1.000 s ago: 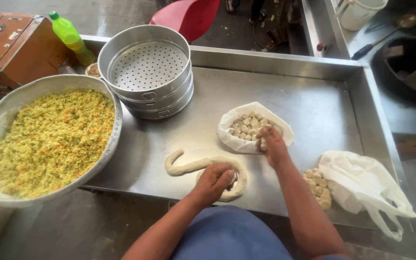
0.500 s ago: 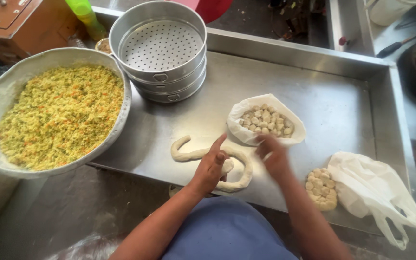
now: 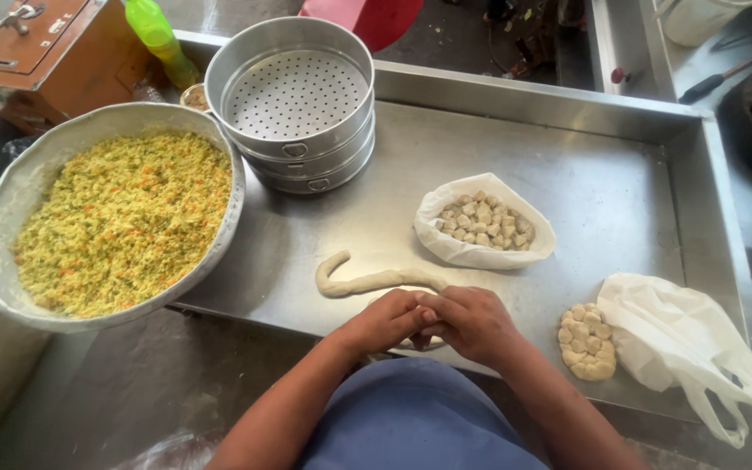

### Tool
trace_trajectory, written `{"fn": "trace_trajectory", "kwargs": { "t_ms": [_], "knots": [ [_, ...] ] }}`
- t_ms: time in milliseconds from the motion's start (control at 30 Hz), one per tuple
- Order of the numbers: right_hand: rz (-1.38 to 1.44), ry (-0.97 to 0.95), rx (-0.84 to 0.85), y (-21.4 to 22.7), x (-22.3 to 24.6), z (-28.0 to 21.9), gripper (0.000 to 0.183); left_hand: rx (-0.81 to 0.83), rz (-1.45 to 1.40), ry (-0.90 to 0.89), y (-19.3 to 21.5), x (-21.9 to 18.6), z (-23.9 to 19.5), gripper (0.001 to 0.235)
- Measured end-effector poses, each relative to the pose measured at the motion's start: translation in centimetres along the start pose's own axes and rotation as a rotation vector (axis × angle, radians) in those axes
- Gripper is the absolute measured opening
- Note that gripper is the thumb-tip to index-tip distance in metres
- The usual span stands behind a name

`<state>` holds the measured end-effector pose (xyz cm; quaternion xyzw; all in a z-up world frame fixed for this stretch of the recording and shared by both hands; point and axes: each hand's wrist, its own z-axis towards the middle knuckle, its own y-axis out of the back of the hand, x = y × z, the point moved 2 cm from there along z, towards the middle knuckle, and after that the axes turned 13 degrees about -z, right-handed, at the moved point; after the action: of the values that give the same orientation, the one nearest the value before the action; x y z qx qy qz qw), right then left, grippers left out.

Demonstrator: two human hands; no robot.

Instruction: The person rolls a long piece of dough into a rope, pinches off small pieces, and shapes them into balls. The finished dough balls are placed into a white cloth-lined container on the stainless steel counter.

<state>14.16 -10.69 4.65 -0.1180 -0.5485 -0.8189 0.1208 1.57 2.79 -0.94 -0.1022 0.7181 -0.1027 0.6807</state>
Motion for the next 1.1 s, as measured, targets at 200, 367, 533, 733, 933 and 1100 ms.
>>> {"fn": "trace_trajectory", "kwargs": {
  "t_ms": [200, 367, 533, 733, 933, 1100],
  "knots": [
    [0.233, -0.065, -0.207, -1.7, -1.4, -1.4, 0.015, -0.083, -0.259, -0.016, -1.0, 0.7, 0.3, 0.048],
    [0.716, -0.595, -0.407, -8.0, -8.1, -3.0, 0.013, -0.207, 0.119, -0.269, -2.1, 0.2, -0.2, 0.05],
    [1.237, -0.758, -0.305, -5.5, -12.1, -2.9, 0.018, -0.284, 0.017, -0.25, -1.0, -1.5, -0.5, 0.048],
    [0.339, -0.297, -0.038, -1.3, -1.0, -1.4, 0.04, -0.436, -0.007, -0.36, -1.4, -2.3, -0.2, 0.068],
    [-0.021, -0.13, -0.015, 1.3, -0.1, 0.2, 0.029, -0.146, 0.146, -0.194, -1.8, -3.1, -0.3, 0.049],
    [-0.098, -0.005, -0.02, 0.9, 0.0, -0.1, 0.051, -0.102, 0.294, 0.022, -1.3, -2.6, -0.2, 0.039]
  ]
}}
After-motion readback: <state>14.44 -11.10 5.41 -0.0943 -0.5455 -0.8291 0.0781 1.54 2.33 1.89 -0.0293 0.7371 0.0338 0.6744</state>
